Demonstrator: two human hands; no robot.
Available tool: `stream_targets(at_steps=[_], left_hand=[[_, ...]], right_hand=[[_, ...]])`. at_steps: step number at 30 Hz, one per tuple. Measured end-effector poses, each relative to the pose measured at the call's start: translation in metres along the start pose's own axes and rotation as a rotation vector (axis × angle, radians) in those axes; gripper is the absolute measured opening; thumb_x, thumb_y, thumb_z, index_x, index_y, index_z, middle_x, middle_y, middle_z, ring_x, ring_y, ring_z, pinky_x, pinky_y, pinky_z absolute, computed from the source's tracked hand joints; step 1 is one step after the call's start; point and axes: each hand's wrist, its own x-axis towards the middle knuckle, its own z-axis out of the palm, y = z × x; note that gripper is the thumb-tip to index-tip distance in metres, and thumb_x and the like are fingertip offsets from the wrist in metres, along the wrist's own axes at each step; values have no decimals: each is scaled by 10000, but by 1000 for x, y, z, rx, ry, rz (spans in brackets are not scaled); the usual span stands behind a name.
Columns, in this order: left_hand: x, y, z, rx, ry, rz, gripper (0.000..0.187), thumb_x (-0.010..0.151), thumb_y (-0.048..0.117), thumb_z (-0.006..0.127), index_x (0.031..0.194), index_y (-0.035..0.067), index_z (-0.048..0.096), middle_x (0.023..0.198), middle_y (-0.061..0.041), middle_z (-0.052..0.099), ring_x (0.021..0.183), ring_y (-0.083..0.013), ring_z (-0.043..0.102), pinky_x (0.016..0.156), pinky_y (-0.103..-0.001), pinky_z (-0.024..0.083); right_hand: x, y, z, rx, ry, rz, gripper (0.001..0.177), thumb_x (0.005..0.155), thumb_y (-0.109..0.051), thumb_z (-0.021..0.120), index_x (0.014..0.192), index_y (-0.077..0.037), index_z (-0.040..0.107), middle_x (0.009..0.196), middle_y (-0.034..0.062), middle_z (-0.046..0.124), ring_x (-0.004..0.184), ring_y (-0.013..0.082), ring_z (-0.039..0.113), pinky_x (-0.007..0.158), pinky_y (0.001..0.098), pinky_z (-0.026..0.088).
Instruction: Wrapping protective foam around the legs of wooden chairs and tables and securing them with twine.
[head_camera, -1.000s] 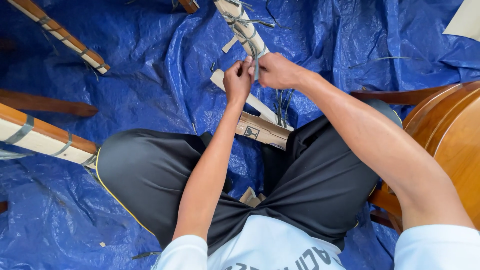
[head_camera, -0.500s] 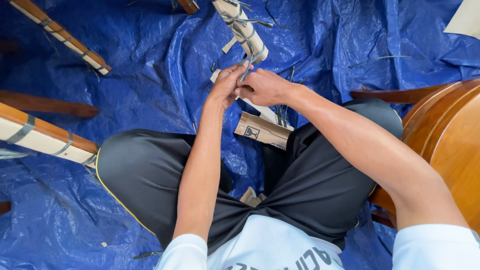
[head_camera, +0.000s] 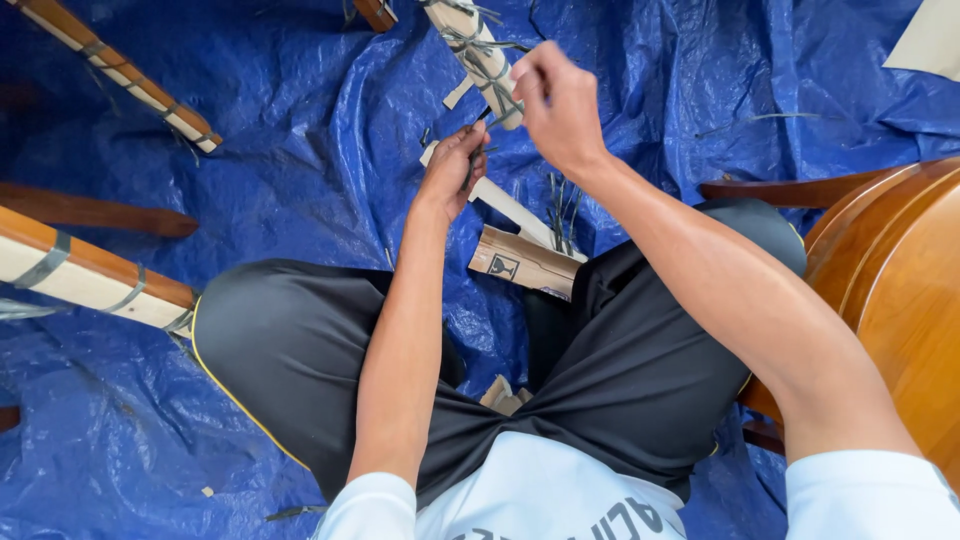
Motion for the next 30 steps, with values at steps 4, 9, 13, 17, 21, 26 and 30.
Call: stream_targets(at_steps=[4,9,13,17,21,26,30], left_hand=[[-5,1,-1,10,-3,19,224,1045,250,633,889,89,628,730,42,504,620,-64,456,548,-221,376],[-10,2,4,-10,11,6,184,1038,223,613,895,109,625,764,47,539,625,-64,448,564,-231,373],[-14,1,9,127,129,48,244,1056,254,551,894,103,655,741,42,556,594,-70,412,548,-249,334],[2,-42,-11,514,248,263,305,1037,210,483,883,88,716,731,10,621,604,-100,463,576,-285,385],[-31,-31,29,872,243,367,291,985,165,476,845,72,713,746,-91,704,673,-239,641,646,-384,495],[-62,5,61,1029,180,403,298,983,207,484,819,53,679,766,-149,716,745,-360,688,699,-446,508],[-71,28,69,1054,199,469,321,983,241,506,806,46,689,740,-145,714,736,-367,687,688,-453,502]], right_hand=[[-9,-5,1,-429,-336,-397,58,1004,-74,662,1054,-47,655,942,97,650,711,308,684,614,395,523],[-11,1,2,-695,-429,-480,176,872,-9,674,1046,2,654,1011,147,638,769,346,697,590,431,541],[-10,8,0,-741,-433,-535,186,850,32,660,1032,-6,655,1017,127,647,930,321,710,669,424,572],[-9,14,3,-722,-422,-498,122,880,16,671,999,-12,659,986,120,661,934,314,708,672,424,566],[-10,12,3,-659,-417,-474,111,874,-14,693,983,-13,673,926,118,679,884,329,703,657,433,552],[-9,14,3,-618,-442,-447,110,891,-35,717,994,-11,686,902,127,677,854,359,686,667,457,544],[-8,8,0,-607,-492,-467,215,802,-16,720,1017,-16,716,938,140,679,878,375,684,689,466,549]])
